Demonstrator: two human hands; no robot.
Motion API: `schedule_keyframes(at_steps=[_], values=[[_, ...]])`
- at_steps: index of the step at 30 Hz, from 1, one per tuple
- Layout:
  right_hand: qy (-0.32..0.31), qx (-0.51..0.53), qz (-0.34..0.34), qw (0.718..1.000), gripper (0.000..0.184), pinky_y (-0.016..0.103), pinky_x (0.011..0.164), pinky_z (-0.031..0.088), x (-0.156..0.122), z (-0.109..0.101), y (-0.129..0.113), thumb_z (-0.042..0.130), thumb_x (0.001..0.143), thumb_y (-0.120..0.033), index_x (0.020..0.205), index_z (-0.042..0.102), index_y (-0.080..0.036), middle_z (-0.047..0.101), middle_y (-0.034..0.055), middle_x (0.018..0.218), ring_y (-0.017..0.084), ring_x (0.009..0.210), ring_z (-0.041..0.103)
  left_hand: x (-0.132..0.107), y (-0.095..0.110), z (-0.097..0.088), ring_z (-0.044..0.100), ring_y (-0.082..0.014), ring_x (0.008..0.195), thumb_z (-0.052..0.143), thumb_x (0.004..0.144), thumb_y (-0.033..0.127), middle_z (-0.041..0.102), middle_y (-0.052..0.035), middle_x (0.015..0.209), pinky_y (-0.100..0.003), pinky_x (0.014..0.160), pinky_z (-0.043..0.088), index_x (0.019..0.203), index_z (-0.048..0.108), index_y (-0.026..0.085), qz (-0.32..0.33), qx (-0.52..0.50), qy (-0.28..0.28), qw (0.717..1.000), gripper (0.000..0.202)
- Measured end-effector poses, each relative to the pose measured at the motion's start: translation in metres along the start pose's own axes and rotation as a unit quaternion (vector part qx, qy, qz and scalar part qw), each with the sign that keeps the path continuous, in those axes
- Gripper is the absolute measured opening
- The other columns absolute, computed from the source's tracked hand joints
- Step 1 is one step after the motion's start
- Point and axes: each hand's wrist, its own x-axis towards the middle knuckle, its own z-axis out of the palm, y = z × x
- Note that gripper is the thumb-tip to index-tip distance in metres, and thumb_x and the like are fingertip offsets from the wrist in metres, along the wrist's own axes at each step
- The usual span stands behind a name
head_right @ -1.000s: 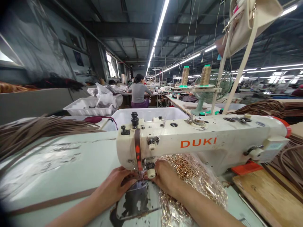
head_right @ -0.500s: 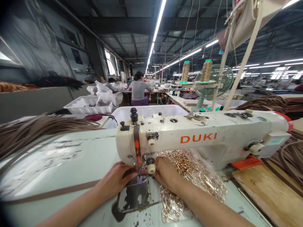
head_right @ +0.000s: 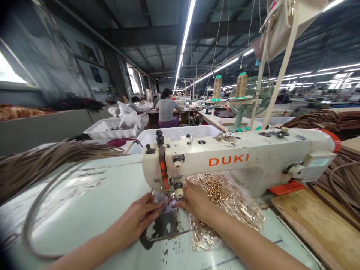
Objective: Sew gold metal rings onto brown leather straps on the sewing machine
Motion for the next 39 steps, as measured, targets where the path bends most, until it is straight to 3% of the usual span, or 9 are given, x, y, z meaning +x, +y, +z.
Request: schedule_keyframes(at_steps=[3, 6, 7, 9, 12, 17, 24, 30, 39], values=[[0.035, -0.008, -0.002, 0.999, 0.033, 0.033, 0.088, 0.043, 0.001, 0.01, -0.006, 0.062, 0.084, -0.032, 0.115, 0.061, -0.021, 0.063, 0.0085, 0.114, 0.024, 0.104, 0.057, -0.025, 0.021, 0.007, 0.059, -0.019, 0.089, 0.048, 0.083, 0.019, 0.052, -0.0077, 0.103, -0.029, 0.081, 0.051, 0.104, 0.062, 0.022, 0.01, -0.027, -0.058, 0.998, 0.026], [0.044, -0.039, -0.018, 0.998, 0.031, 0.033, 0.085, 0.045, -0.004, 0.012, -0.013, 0.057, 0.088, -0.027, 0.118, 0.059, -0.02, 0.063, 0.0093, 0.112, 0.024, 0.103, 0.058, -0.034, 0.028, 0.011, 0.061, -0.0127, 0.067, 0.043, 0.086, 0.023, 0.053, -0.0057, 0.095, -0.02, 0.056, 0.052, 0.09, 0.065, 0.021, -0.007, -0.106, -0.119, 0.987, 0.023], [0.038, -0.059, -0.021, 0.997, 0.03, 0.033, 0.082, 0.046, -0.008, 0.01, -0.015, 0.055, 0.089, -0.028, 0.117, 0.058, -0.019, 0.063, 0.0095, 0.11, 0.024, 0.101, 0.058, -0.031, 0.026, 0.01, 0.06, -0.0116, 0.064, 0.042, 0.088, 0.023, 0.053, -0.0044, 0.092, -0.019, 0.054, 0.05, 0.088, 0.065, 0.021, -0.026, -0.105, -0.101, 0.989, 0.024], [0.027, -0.107, -0.006, 0.994, 0.03, 0.035, 0.076, 0.049, -0.018, 0.005, -0.021, 0.051, 0.092, -0.036, 0.116, 0.058, -0.019, 0.063, 0.0104, 0.105, 0.026, 0.095, 0.06, -0.02, 0.017, 0.006, 0.061, -0.0128, 0.071, 0.046, 0.089, 0.022, 0.056, -0.0028, 0.093, -0.022, 0.063, 0.051, 0.095, 0.064, 0.022, -0.058, -0.047, -0.011, 0.997, 0.019], [0.043, -0.16, 0.033, 0.986, 0.037, 0.041, 0.074, 0.05, -0.033, 0.004, -0.032, 0.045, 0.092, -0.047, 0.116, 0.057, -0.021, 0.061, 0.0112, 0.108, 0.029, 0.095, 0.06, 0.001, 0.0, 0.002, 0.061, -0.0161, 0.086, 0.051, 0.088, 0.017, 0.057, -0.0047, 0.104, -0.027, 0.078, 0.051, 0.111, 0.058, 0.021, -0.019, 0.085, 0.081, 0.993, 0.024], [0.041, -0.156, 0.035, 0.986, 0.026, 0.039, 0.077, 0.051, -0.035, 0.02, -0.047, 0.044, 0.094, -0.023, 0.119, 0.051, -0.018, 0.059, 0.0122, 0.108, 0.026, 0.097, 0.058, 0.019, -0.011, 0.01, 0.058, -0.0173, 0.094, 0.043, 0.092, 0.011, 0.059, -0.0022, 0.096, -0.029, 0.086, 0.05, 0.099, 0.061, 0.022, 0.094, 0.16, 0.04, 0.982, 0.022], [0.024, -0.171, 0.037, 0.984, 0.033, 0.043, 0.076, 0.053, -0.021, 0.037, -0.049, 0.039, 0.089, -0.004, 0.12, 0.048, -0.011, 0.058, 0.0206, 0.112, 0.029, 0.099, 0.058, 0.017, -0.01, 0.019, 0.055, -0.022, 0.093, 0.04, 0.089, 0.006, 0.057, -0.0081, 0.096, -0.037, 0.083, 0.053, 0.097, 0.055, 0.013, 0.122, 0.238, 0.055, 0.962, 0.019], [0.008, -0.157, 0.052, 0.986, 0.035, 0.039, 0.075, 0.053, -0.014, 0.033, -0.052, 0.036, 0.088, -0.003, 0.119, 0.05, -0.012, 0.059, 0.0174, 0.114, 0.029, 0.097, 0.06, 0.015, -0.005, 0.021, 0.056, -0.0229, 0.09, 0.039, 0.089, 0.004, 0.055, -0.0082, 0.097, -0.039, 0.075, 0.057, 0.099, 0.054, 0.013, 0.125, 0.296, 0.065, 0.945, 0.02], [0.017, -0.083, 0.052, 0.995, 0.032, 0.037, 0.075, 0.05, -0.018, 0.032, -0.047, 0.038, 0.091, -0.013, 0.122, 0.047, -0.012, 0.06, 0.0154, 0.111, 0.028, 0.095, 0.06, 0.014, -0.006, 0.019, 0.058, -0.0251, 0.091, 0.04, 0.086, -0.001, 0.055, -0.0108, 0.102, -0.039, 0.068, 0.058, 0.1, 0.054, 0.011, 0.135, 0.379, 0.02, 0.915, 0.023]])
